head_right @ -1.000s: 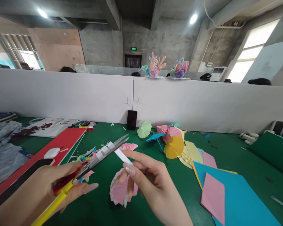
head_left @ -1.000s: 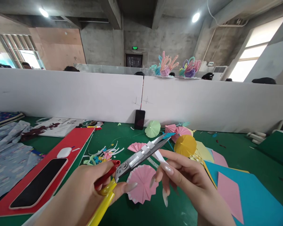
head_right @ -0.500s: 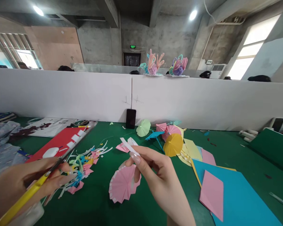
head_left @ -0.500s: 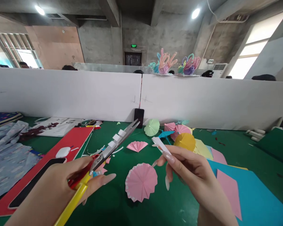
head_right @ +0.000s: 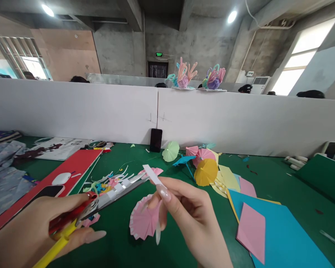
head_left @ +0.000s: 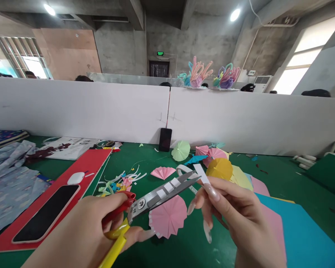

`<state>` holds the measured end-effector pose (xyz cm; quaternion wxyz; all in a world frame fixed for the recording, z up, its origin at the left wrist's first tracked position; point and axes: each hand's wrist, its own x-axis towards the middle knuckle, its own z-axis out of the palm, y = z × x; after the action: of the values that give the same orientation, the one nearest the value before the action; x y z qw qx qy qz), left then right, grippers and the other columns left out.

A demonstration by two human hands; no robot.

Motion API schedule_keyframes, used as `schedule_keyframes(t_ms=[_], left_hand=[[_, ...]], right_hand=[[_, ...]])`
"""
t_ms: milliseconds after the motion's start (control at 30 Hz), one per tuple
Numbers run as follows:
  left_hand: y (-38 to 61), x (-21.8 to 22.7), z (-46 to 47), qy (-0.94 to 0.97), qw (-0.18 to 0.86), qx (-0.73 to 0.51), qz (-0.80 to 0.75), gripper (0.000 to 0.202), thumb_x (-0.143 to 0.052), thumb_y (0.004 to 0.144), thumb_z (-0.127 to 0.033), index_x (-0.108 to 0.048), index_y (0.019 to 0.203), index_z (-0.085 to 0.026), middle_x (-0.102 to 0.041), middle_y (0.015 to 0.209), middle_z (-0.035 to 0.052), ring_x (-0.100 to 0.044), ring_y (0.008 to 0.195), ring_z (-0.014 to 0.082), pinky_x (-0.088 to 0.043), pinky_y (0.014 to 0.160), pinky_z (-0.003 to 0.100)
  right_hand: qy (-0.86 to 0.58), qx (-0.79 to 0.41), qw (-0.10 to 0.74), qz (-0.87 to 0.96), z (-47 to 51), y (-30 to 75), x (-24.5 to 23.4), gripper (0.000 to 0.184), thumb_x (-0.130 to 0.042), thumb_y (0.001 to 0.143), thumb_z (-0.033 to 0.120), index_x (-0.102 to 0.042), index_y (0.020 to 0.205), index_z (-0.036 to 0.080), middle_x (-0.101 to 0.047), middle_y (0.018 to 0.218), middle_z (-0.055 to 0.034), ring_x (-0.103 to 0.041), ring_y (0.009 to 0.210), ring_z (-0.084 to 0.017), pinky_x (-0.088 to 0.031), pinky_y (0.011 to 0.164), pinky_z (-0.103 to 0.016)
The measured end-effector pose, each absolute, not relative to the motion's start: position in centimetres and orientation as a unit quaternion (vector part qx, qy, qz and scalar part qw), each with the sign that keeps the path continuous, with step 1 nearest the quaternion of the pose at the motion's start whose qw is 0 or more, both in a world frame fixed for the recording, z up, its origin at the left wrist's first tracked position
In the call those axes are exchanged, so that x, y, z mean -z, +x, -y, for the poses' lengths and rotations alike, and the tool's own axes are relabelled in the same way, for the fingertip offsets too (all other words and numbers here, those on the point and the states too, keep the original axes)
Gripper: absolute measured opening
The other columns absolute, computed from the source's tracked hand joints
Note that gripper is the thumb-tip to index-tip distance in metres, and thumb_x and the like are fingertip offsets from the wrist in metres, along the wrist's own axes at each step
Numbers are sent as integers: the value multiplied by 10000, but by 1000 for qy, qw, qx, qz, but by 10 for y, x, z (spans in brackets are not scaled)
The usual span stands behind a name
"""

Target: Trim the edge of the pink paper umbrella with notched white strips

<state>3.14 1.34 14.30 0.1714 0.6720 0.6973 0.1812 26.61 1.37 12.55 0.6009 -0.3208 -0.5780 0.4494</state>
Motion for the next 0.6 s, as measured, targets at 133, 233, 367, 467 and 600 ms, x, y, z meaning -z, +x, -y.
schedule_keyframes(t_ms=[133, 233, 367, 467, 600], left_hand=[[34, -147, -13, 682, 166, -113, -703, 382, -612, 633, -502, -648, 866, -202, -675, 758, 76, -657, 679, 265, -427, 490, 262], [34, -149, -14, 679, 178, -114, -703, 421, -620, 616, -549, -652, 855, -204, -665, 742, 77, -654, 675, 268, -410, 472, 253], [37, -154, -13, 657, 198, -118, -718, 519, -625, 558, -658, -656, 826, -214, -651, 746, 87, -651, 693, 294, -395, 444, 254], [40, -159, -13, 651, 212, -107, -721, 542, -630, 531, -692, -646, 789, -216, -649, 769, 101, -648, 742, 334, -413, 458, 281], [42, -162, -12, 651, 220, -107, -718, 500, -633, 542, -675, -630, 737, -215, -655, 796, 102, -644, 788, 357, -454, 516, 324]], right_hand=[[-312, -443, 591, 597, -12, 267, -126, 226, -547, 922, 236, -715, 1038, 333, -718, 739, 11, -574, 474, -65, -521, 484, -151], [-314, -434, 579, 614, -10, 268, -126, 226, -553, 914, 216, -725, 1012, 326, -712, 736, 10, -580, 467, -69, -524, 479, -160], [-328, -426, 569, 623, -9, 268, -127, 234, -572, 899, 194, -727, 1016, 324, -699, 708, 7, -574, 457, -74, -513, 468, -169], [-333, -429, 558, 627, -9, 269, -127, 249, -570, 899, 196, -723, 1042, 330, -696, 692, 3, -569, 454, -77, -502, 452, -170], [-335, -432, 546, 635, -10, 271, -128, 246, -568, 901, 207, -726, 1042, 331, -694, 680, -1, -562, 446, -75, -491, 436, -163]])
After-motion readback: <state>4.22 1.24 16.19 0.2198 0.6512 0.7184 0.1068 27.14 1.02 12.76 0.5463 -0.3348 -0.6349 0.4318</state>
